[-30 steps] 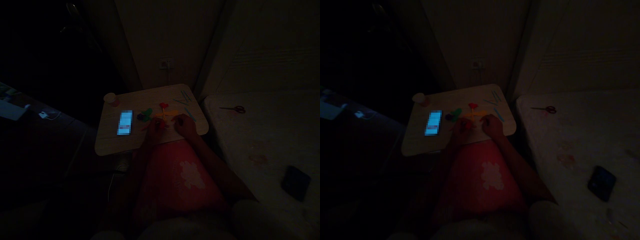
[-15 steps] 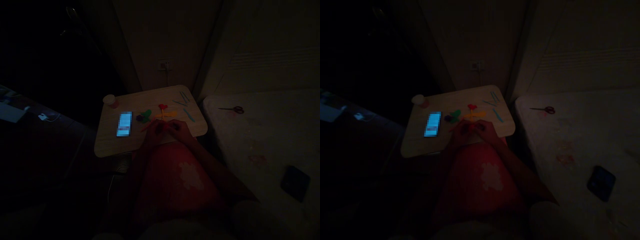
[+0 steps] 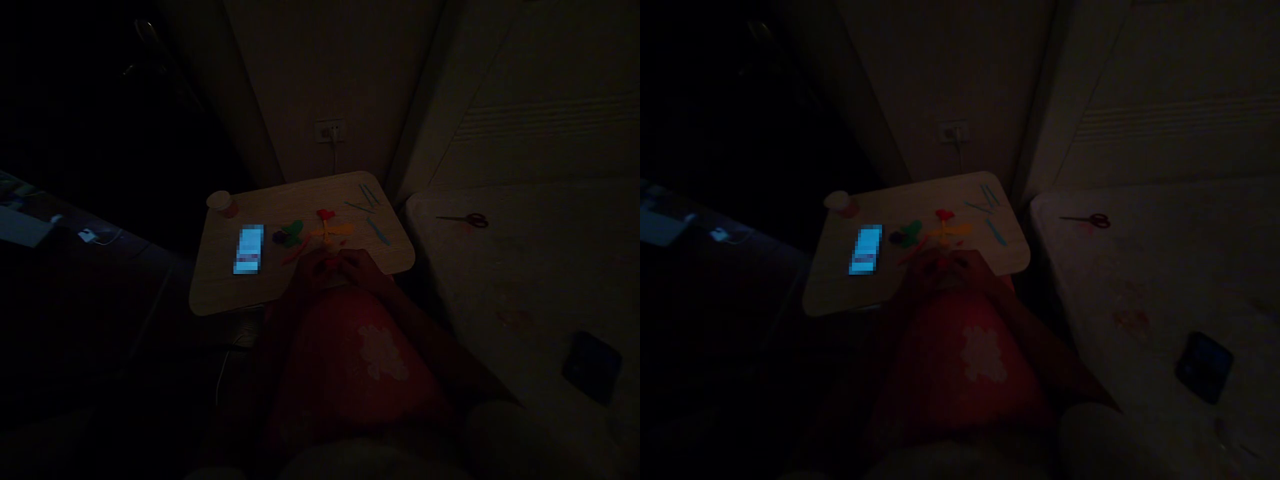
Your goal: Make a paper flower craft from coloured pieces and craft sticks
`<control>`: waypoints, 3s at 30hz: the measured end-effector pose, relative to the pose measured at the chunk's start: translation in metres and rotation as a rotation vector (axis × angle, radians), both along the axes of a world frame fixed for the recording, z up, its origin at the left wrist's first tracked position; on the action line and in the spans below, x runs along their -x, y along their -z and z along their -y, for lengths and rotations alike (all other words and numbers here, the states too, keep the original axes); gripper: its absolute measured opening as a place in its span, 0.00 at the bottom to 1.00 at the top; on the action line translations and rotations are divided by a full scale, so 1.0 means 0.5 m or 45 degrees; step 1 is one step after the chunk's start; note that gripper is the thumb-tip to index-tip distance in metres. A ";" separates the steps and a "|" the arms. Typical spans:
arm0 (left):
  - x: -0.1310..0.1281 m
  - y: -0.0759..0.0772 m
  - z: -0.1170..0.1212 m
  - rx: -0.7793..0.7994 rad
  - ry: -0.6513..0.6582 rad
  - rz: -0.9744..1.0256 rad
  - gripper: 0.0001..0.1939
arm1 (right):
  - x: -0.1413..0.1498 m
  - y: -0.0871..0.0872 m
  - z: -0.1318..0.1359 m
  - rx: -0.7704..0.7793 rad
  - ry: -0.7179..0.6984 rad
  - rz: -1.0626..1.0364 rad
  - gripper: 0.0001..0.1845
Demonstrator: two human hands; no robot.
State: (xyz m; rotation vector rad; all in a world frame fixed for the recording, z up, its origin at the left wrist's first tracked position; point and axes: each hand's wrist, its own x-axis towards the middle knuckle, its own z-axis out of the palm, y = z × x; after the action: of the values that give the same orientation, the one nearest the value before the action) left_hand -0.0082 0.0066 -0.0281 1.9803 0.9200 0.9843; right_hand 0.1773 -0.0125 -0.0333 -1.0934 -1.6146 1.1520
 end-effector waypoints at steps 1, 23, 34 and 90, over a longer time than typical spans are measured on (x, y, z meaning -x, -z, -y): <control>-0.001 0.000 0.000 0.007 0.006 0.001 0.16 | 0.001 -0.003 0.001 -0.011 -0.013 0.011 0.17; -0.007 0.022 -0.006 0.352 -0.046 0.115 0.24 | 0.006 0.010 -0.002 -0.012 0.055 -0.085 0.14; -0.006 0.007 -0.002 0.073 0.013 -0.036 0.07 | 0.009 0.004 -0.001 -0.079 0.031 0.040 0.25; -0.010 0.019 -0.006 0.172 -0.195 0.196 0.15 | 0.001 0.024 -0.014 0.067 0.148 -0.379 0.17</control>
State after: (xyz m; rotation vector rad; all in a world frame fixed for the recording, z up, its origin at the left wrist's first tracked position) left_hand -0.0035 0.0094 -0.0375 1.7170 1.0349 1.1131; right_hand 0.1768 -0.0057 -0.0451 -0.9829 -1.2816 1.2216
